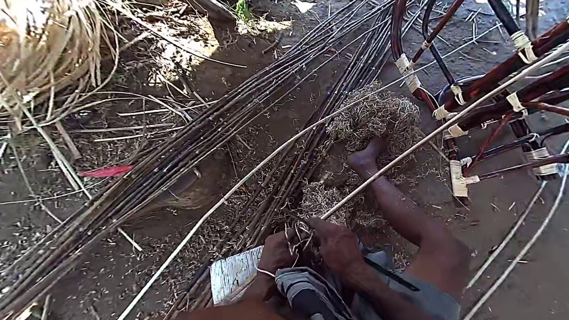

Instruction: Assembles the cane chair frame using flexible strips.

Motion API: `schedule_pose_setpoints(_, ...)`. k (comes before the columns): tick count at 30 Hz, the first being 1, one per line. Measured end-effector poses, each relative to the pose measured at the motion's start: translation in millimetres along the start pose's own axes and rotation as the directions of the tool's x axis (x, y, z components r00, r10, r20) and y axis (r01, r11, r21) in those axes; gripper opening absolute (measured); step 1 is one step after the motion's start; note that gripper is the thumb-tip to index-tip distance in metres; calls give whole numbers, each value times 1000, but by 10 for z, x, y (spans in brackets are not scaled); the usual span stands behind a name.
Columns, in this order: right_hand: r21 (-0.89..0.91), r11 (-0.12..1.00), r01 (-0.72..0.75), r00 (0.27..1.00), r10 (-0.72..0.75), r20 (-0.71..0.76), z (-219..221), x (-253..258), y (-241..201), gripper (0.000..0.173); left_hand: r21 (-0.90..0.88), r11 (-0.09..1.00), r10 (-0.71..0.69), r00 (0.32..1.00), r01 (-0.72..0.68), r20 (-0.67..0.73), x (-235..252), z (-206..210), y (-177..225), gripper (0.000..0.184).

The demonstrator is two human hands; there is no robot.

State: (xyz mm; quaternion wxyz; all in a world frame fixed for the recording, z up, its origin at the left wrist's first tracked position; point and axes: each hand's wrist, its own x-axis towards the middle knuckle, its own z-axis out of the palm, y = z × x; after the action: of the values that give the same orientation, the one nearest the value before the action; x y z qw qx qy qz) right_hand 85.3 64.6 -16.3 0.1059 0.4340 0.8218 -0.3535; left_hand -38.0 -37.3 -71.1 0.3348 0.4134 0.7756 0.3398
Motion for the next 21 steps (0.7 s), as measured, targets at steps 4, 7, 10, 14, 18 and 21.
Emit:
schedule_pose_setpoints(4,180,983,44,914,34,-405,-1837,459,1096,36,-36,998,53,998,-54,-29,-4,20,-64,22)
schedule_pose_setpoints(7,180,972,-153,719,234,-654,-3766,872,2012,39,-46,998,44,998,-46,-33,6,45,-98,24)
schedule_pose_setpoints(10,36,947,-319,553,216,-805,-4087,896,2005,36,-13,997,72,995,-73,-68,35,56,-100,24)
schedule_pose_setpoints(14,-149,947,-286,886,202,-417,-1504,190,513,42,20,999,-35,998,35,42,77,-89,88,21)
schedule_pose_setpoints(18,-61,998,14,996,-19,-91,192,21,-55,42,100,972,-231,950,214,213,38,-239,263,19)
schedule_pose_setpoints(21,159,985,58,996,-46,-81,-606,196,417,37,59,998,-11,999,8,52,42,-33,-152,16)
